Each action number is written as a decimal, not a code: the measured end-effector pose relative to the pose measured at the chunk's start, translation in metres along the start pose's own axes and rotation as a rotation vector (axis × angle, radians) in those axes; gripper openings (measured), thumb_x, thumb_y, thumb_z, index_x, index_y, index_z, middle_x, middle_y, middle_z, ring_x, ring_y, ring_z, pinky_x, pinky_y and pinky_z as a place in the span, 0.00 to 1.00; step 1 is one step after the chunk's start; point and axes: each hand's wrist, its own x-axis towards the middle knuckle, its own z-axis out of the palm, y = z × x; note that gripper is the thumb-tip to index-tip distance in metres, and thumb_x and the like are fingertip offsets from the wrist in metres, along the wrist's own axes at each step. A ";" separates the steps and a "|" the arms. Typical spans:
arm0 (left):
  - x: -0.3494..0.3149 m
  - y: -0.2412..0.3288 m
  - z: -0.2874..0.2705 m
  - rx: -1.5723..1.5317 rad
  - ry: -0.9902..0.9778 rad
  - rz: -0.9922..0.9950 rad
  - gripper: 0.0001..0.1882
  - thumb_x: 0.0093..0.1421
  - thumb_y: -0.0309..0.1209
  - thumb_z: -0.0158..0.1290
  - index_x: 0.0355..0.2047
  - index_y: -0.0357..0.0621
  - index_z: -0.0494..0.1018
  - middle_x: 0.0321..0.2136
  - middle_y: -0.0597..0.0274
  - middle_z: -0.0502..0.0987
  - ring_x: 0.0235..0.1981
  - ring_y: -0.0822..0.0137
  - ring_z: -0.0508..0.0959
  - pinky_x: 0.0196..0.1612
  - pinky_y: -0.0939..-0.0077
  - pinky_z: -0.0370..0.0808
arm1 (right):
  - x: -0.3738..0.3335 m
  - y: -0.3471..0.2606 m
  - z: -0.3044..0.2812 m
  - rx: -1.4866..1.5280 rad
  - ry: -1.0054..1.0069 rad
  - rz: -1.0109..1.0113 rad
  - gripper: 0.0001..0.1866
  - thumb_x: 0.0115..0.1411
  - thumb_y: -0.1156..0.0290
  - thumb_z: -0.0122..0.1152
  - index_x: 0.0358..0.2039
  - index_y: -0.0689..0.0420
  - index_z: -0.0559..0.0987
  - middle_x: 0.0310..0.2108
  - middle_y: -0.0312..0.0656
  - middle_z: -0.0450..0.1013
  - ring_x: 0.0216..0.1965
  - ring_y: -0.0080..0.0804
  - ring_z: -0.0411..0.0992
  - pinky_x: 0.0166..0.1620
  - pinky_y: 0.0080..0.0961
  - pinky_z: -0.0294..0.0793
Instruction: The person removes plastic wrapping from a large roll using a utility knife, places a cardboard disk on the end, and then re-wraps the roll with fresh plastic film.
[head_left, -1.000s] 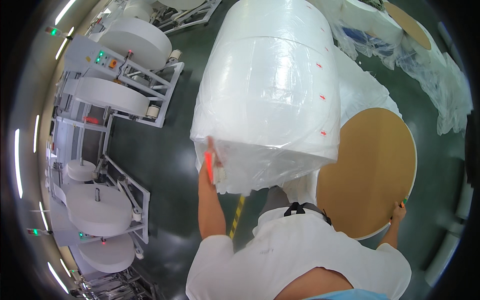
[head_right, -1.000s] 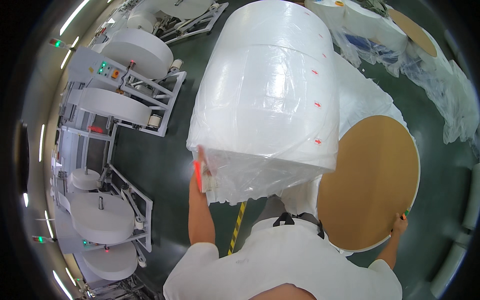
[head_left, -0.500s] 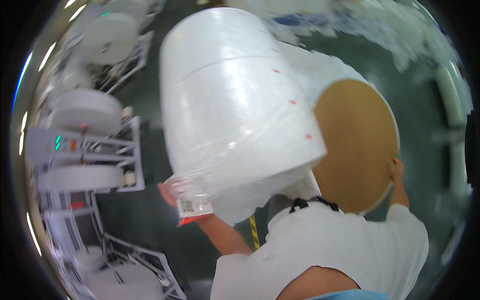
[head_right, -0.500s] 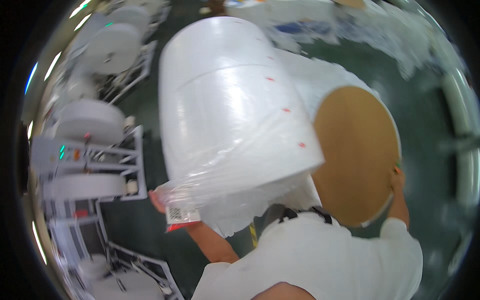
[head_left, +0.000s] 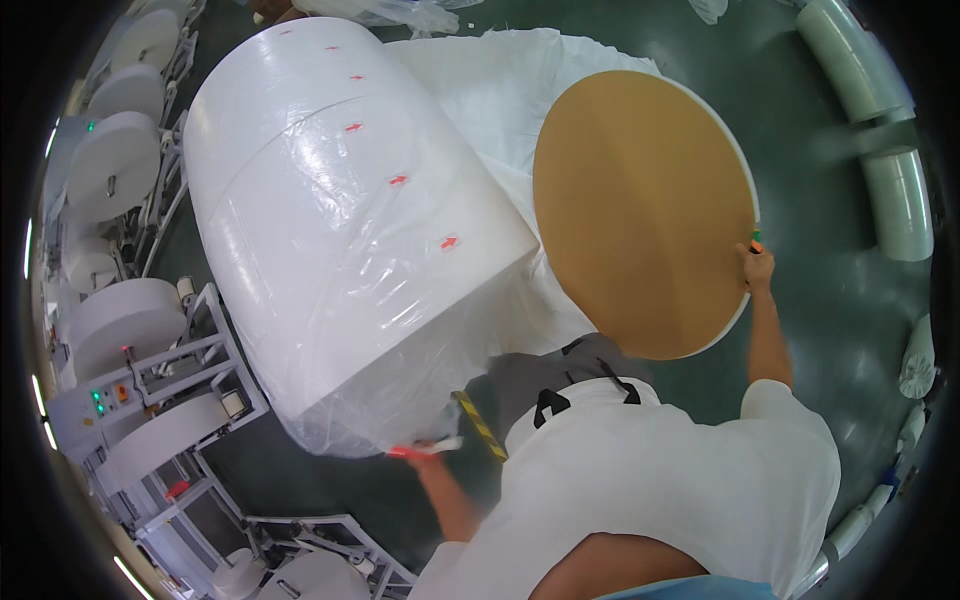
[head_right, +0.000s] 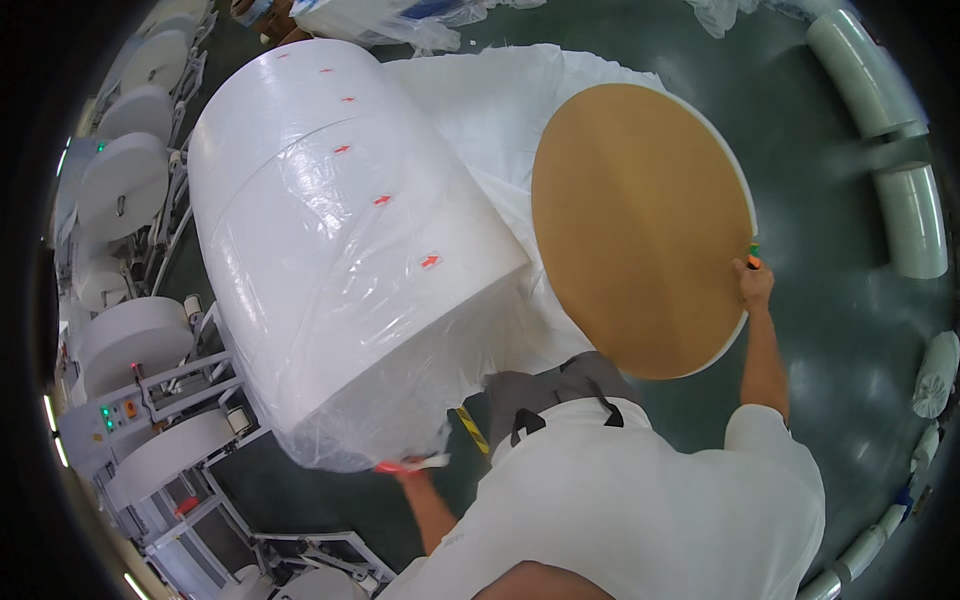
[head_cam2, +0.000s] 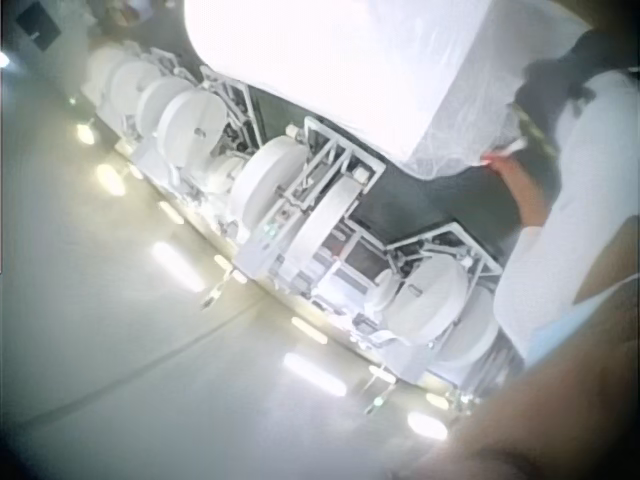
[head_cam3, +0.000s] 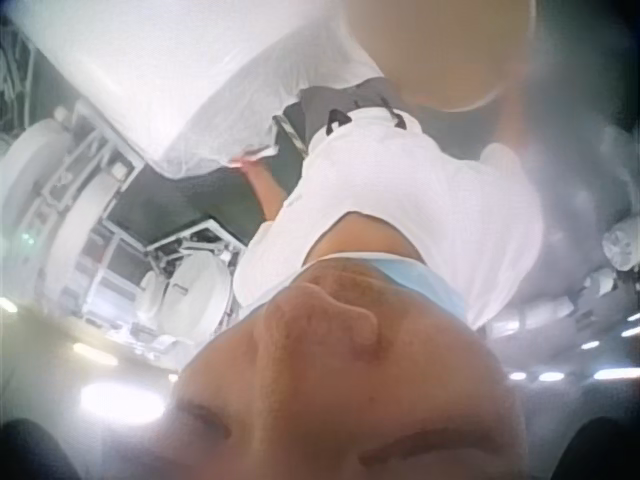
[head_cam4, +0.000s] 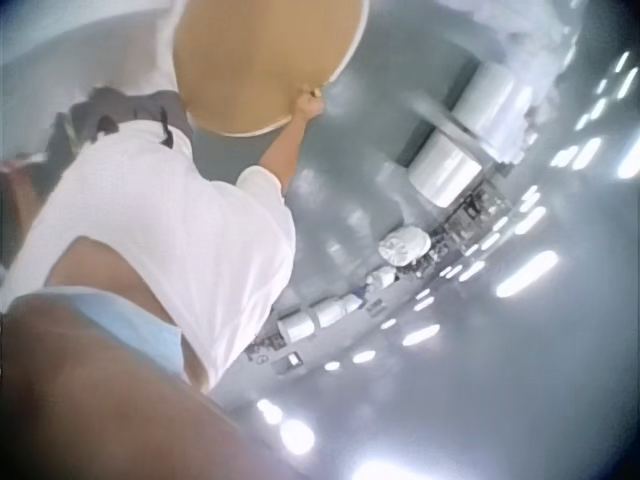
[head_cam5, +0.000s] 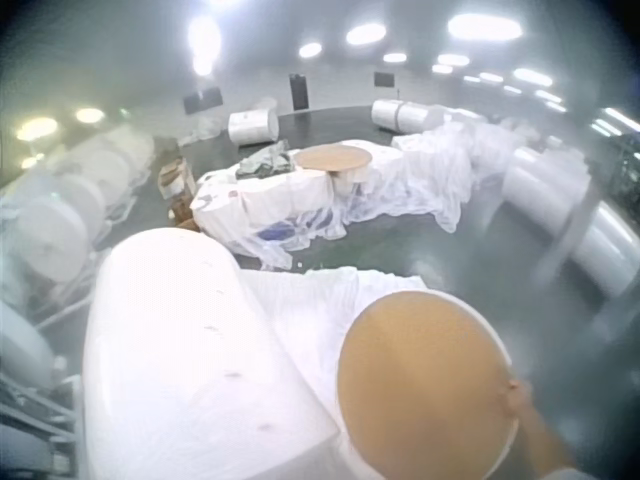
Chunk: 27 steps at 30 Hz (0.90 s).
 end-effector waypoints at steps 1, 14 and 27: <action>-0.011 -0.061 0.002 0.085 -0.335 -0.168 0.48 0.66 0.79 0.41 0.62 0.48 0.72 0.58 0.45 0.78 0.51 0.45 0.81 0.51 0.43 0.81 | 0.017 -0.006 -0.004 0.005 -0.006 -0.030 0.20 0.58 0.61 0.80 0.41 0.64 0.85 0.32 0.40 0.82 0.33 0.31 0.76 0.41 0.36 0.77; -0.037 -0.433 0.283 0.261 -0.587 -0.616 0.37 0.62 0.74 0.47 0.57 0.63 0.75 0.50 0.45 0.72 0.44 0.45 0.80 0.57 0.38 0.73 | 0.052 0.070 -0.073 0.058 -0.013 -0.111 0.15 0.64 0.66 0.75 0.41 0.66 0.85 0.31 0.33 0.80 0.32 0.22 0.74 0.39 0.28 0.76; -0.045 -0.449 0.261 0.192 -0.362 -0.615 0.22 0.70 0.57 0.47 0.47 0.54 0.76 0.40 0.55 0.76 0.36 0.56 0.79 0.44 0.61 0.77 | 0.018 0.106 -0.054 0.143 0.075 -0.072 0.16 0.64 0.65 0.75 0.30 0.65 0.79 0.25 0.30 0.73 0.29 0.19 0.67 0.33 0.27 0.70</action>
